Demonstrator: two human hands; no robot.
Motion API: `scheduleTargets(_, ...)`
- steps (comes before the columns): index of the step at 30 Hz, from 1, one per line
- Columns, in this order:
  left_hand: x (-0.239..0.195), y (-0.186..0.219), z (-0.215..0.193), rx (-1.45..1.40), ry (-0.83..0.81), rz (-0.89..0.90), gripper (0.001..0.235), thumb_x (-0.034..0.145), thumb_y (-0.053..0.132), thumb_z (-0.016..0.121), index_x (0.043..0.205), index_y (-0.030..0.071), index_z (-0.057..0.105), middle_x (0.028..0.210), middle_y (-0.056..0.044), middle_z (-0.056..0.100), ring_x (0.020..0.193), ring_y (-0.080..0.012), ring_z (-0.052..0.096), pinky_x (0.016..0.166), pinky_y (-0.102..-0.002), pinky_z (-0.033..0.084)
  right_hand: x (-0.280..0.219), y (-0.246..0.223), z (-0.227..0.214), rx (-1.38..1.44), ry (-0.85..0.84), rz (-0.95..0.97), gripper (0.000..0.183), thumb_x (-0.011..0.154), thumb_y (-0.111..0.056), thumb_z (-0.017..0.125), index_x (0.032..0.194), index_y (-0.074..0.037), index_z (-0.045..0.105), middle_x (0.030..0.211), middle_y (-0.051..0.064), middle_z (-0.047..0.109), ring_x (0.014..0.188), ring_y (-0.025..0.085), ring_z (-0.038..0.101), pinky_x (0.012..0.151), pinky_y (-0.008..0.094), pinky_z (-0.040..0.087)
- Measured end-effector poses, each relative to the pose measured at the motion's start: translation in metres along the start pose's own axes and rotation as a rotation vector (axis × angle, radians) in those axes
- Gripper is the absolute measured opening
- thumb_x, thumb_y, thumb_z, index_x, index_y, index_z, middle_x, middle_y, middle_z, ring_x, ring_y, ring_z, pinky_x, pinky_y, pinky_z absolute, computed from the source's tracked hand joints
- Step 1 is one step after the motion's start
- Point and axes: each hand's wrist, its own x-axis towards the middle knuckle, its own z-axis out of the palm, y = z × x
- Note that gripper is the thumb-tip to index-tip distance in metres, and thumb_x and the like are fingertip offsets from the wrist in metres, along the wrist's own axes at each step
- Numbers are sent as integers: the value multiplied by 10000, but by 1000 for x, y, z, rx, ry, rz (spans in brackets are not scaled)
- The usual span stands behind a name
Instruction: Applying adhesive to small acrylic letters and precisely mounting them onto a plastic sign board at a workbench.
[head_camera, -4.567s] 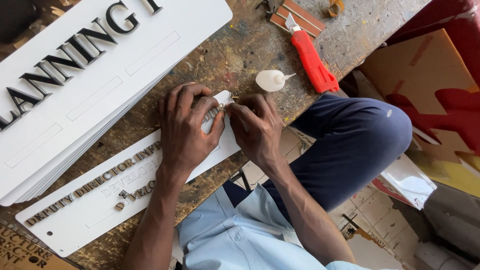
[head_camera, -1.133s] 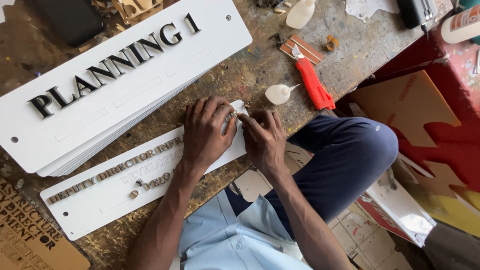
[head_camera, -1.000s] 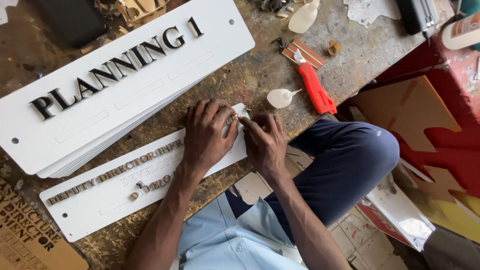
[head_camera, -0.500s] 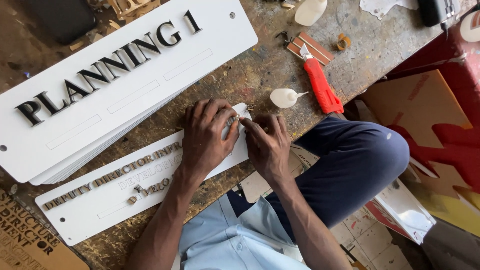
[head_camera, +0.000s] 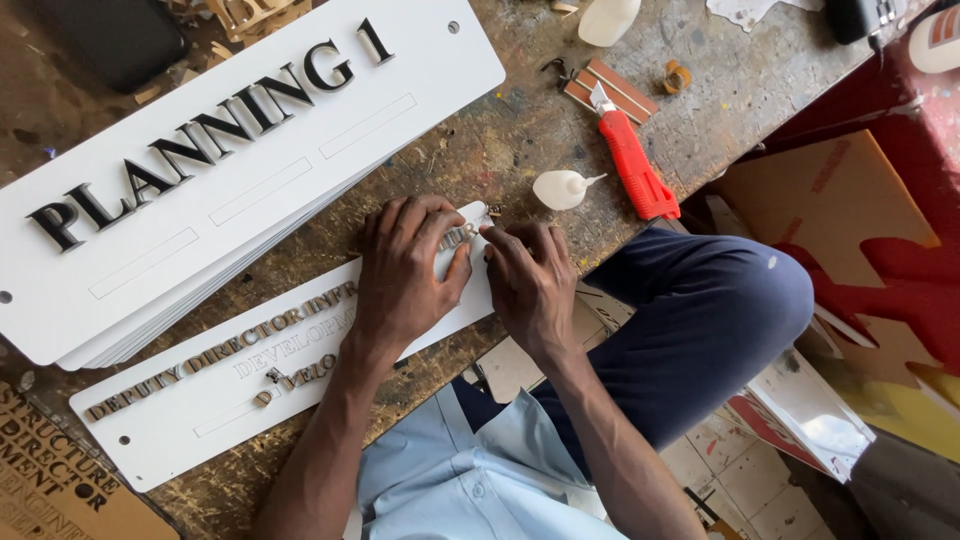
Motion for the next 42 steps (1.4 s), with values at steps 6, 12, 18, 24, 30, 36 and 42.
scheduleTargets(6, -1, -1, -4, -29, -30, -2, 297, 909, 148, 839, 1198, 145, 769, 1191, -69, 705, 1166, -322, 711, 993, -466, 526, -3, 3, 3, 75, 36, 6, 197, 1071, -62, 749, 1252, -110, 808, 1023, 146, 699, 845, 358, 656, 696, 442, 571)
scheduleTargets(12, -2, -4, -4, -40, -36, 3, 325, 892, 118, 833, 1208, 150, 765, 1197, -69, 707, 1168, -328, 714, 983, -474, 533, 2, 1, 0, 132, 59, 2, 158, 1061, -62, 768, 1212, -85, 809, 1011, 162, 711, 825, 358, 661, 699, 447, 556)
scheduleTargets(18, -3, -2, -8, -53, -52, -5, 360, 907, 109, 815, 1258, 153, 749, 1195, -82, 703, 1167, -354, 712, 958, -506, 537, -5, 1, -3, 339, 240, 162, 227, 1016, 67, 739, 1202, -45, 804, 1050, 162, 730, 936, 301, 704, 752, 379, 617)
scheduleTargets(24, -4, -1, -7, -20, -38, 5, 383, 875, 114, 845, 1243, 164, 753, 1187, -66, 707, 1155, -344, 716, 940, -499, 540, -5, 41, -8, 346, 416, 297, 574, 1074, -108, 885, 1545, -141, 558, 1500, 86, 573, 1389, 257, 569, 1005, 407, 610)
scheduleTargets(30, -3, 3, -10, -44, -62, 27, 306, 904, 84, 850, 1186, 151, 750, 1157, -60, 705, 1149, -347, 705, 949, -500, 531, 15, 34, 3, 219, 306, 254, 679, 993, -67, 921, 1565, -50, 557, 1460, 186, 711, 1386, 412, 682, 1152, 535, 542)
scheduleTargets(36, -5, 2, -4, -22, -20, 62, 268, 885, 139, 886, 1116, 134, 751, 1109, -62, 705, 1145, -356, 715, 944, -508, 540, 4, 40, 1, 318, 291, 355, 386, 1010, -136, 890, 1362, -139, 731, 1223, 153, 768, 1152, 352, 777, 1023, 493, 592)
scheduleTargets(42, 12, 23, 9, 161, 72, 82, 296, 842, 242, 974, 992, 144, 739, 1056, -55, 681, 1160, -352, 710, 918, -520, 545, -9, 21, -27, 524, 156, 455, 335, 1064, -215, 855, 1340, -75, 727, 1172, 176, 795, 1024, 229, 772, 872, 442, 652)
